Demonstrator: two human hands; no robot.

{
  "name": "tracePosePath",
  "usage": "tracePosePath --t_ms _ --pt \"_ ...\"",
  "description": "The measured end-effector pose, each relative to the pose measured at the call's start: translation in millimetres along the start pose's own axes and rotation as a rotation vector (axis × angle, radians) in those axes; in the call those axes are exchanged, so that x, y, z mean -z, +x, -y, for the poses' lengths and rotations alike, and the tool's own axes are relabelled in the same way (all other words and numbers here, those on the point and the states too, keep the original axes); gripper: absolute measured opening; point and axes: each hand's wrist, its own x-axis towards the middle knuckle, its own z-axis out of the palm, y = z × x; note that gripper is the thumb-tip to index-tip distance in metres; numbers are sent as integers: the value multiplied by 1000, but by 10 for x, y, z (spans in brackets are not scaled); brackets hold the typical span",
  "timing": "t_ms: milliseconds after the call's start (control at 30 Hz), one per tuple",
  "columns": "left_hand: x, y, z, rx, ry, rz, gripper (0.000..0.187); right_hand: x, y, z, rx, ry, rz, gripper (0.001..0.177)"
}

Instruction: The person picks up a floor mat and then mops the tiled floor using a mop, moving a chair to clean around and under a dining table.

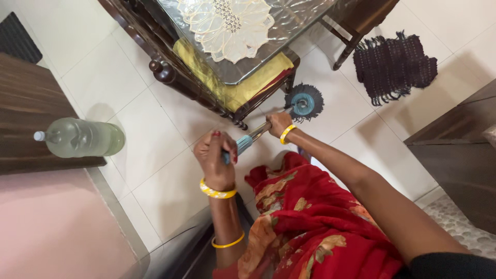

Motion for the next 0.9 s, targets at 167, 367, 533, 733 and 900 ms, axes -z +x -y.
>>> tracePosePath --t_ms 167,367,533,733,900 --pt "-199 -175 365 -39 188 -73 44 148 -26 -254 50 -55 -13 7" --pt "-451 -305 1112 -78 209 -160 43 267 95 -857 90 -114 66 6" --pt "-923 -46 1550 -129 206 -186 41 524 358 -1336 5 -80 89 12" --pt "-1649 398 1937 -249 184 -222 39 935 771 -1968 21 -19 99 13" --pt "-1891 676 2080 -273 246 -340 42 1070 945 -2211 134 25 82 11"
